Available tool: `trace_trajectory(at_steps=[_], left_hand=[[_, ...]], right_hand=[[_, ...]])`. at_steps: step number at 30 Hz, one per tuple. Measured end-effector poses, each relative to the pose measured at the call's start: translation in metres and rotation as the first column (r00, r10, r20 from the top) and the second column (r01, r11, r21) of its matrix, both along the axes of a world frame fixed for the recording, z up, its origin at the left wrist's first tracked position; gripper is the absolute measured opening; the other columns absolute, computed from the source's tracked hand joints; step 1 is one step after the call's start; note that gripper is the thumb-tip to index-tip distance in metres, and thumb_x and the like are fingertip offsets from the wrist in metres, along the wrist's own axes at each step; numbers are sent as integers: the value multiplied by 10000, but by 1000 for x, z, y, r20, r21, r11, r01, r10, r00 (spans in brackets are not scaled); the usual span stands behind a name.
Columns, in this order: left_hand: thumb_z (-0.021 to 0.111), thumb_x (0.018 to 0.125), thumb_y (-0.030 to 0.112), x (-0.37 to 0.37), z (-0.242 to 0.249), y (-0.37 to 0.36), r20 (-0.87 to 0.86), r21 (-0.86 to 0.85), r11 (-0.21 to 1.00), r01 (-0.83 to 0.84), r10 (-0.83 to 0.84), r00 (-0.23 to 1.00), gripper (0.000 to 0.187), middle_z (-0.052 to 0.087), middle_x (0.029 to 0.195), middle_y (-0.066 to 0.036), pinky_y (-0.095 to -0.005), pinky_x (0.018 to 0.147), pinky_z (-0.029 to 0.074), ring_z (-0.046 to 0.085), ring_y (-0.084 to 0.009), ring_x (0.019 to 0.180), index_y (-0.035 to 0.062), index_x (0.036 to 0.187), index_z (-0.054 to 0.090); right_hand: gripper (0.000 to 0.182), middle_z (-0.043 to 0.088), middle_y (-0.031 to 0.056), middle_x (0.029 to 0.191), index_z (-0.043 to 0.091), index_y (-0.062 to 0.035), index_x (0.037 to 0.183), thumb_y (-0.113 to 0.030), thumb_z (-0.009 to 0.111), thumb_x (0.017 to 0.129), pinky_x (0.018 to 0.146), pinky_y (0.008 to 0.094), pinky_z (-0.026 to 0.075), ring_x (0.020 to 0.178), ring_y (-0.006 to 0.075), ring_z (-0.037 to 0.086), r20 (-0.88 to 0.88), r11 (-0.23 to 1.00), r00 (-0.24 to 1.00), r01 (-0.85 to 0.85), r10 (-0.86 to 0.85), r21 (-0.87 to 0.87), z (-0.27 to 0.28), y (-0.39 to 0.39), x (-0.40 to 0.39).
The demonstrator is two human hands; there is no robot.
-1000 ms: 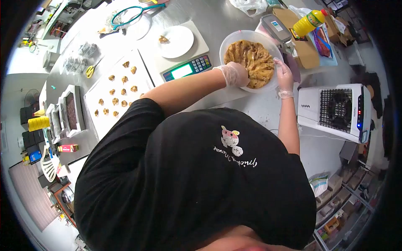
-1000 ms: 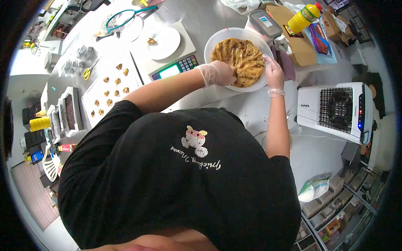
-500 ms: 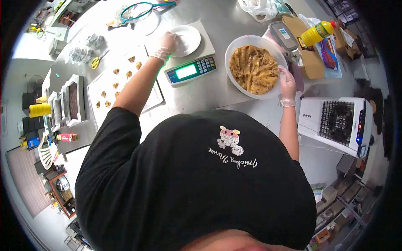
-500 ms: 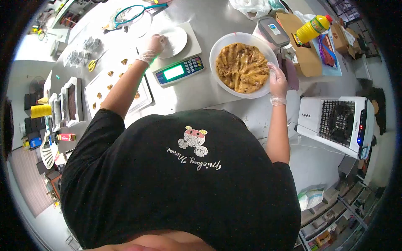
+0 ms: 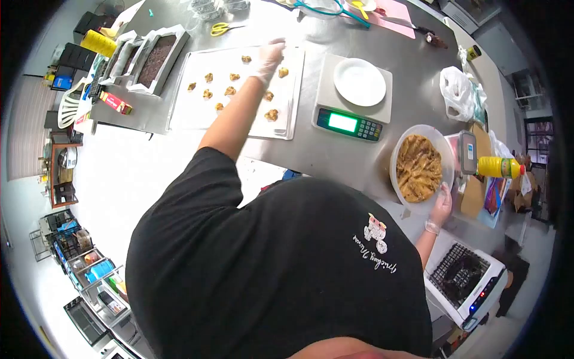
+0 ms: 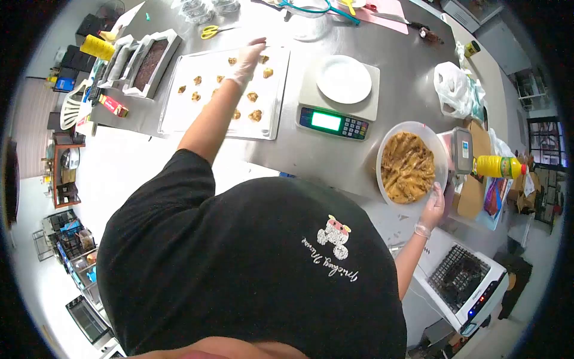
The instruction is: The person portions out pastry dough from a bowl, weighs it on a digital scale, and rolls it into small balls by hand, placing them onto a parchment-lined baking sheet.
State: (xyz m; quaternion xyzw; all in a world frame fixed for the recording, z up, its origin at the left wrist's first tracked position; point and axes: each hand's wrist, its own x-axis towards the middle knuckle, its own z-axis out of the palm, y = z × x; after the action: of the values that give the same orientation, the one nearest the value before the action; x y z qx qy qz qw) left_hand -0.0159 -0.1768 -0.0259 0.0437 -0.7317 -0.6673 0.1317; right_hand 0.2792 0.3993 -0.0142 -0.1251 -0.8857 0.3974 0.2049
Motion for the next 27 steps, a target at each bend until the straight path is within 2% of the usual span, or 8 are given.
trace_trajectory(at_steps=[5, 9, 13, 17, 21, 23, 25, 27], left_hand=[[529, 746, 244, -5, -23, -156, 66, -627, 714, -312, 448, 892, 331, 681, 925, -96, -305, 788, 470, 632, -263, 872, 103, 1009, 674], [503, 778, 346, 16, 37, -159, 283, -472, 838, -275, 439, 853, 360, 668, 967, -99, -319, 855, 434, 608, -276, 960, 139, 1016, 675], [514, 786, 321, -9, 31, -186, 72, -577, 724, -378, 506, 859, 360, 655, 988, -155, -314, 855, 429, 606, -265, 977, 85, 1006, 674], [521, 818, 209, -33, 28, -136, -6, -192, 975, -108, 108, 994, 296, 655, 1019, -96, -268, 788, 449, 599, -167, 950, 32, 1006, 667], [512, 854, 189, 25, 87, 59, 139, -118, 947, 300, -283, 949, 295, 622, 1064, -78, -244, 823, 437, 571, -142, 938, 11, 1063, 621], [482, 893, 191, 38, 64, 142, -88, -420, 695, 584, -672, 736, 286, 641, 1015, -82, -262, 854, 426, 575, -166, 932, 17, 1076, 617], [522, 873, 202, 99, 91, 231, 334, -260, 457, 851, -784, 523, 273, 651, 1003, -102, -270, 871, 424, 586, -162, 947, 87, 1100, 620], [596, 822, 158, 148, 114, 298, 361, -411, 103, 906, -894, 265, 403, 591, 1130, -170, -317, 888, 443, 588, -240, 999, -6, 1184, 532]], right_hand=[[345, 586, 104, 1164, 568, 17, 1137, 35, 398, 838, 984, 311, 366, 1104, 193, 532, 100, 999, 995, 7, -12, 48, 0, 4, 2], [343, 586, 101, 1164, 566, 18, 1138, 37, 399, 838, 981, 310, 368, 1100, 193, 535, 108, 997, 993, 38, -45, 71, 2, 1, 3], [332, 610, 110, 1124, 590, 12, 1106, 29, 413, 826, 967, 316, 382, 1082, 206, 553, 69, 995, 997, 25, -32, 93, -3, 3, 1], [362, 623, 137, 1094, 614, 7, 1064, 46, 421, 760, 955, 328, 398, 1066, 239, 567, -1, 987, 1000, -2, 2, 163, 1, 1, 1], [353, 622, 118, 1094, 629, -41, 1032, 46, 426, 756, 918, 312, 426, 1039, 239, 582, -84, 991, 995, 62, -53, 115, 7, -12, 3], [344, 608, 120, 1105, 615, -76, 1049, 23, 436, 773, 910, 329, 432, 1042, 270, 571, -92, 964, 987, 151, -133, 220, 20, -21, 3], [358, 581, 115, 1140, 578, -109, 1104, -1, 452, 786, 903, 350, 434, 1056, 296, 549, -110, 965, 984, 160, -139, 206, 16, -18, 4], [378, 560, 109, 1173, 535, -109, 1153, -20, 468, 791, 896, 364, 436, 1073, 303, 533, -128, 963, 982, 166, -141, 211, 19, -19, 5]])
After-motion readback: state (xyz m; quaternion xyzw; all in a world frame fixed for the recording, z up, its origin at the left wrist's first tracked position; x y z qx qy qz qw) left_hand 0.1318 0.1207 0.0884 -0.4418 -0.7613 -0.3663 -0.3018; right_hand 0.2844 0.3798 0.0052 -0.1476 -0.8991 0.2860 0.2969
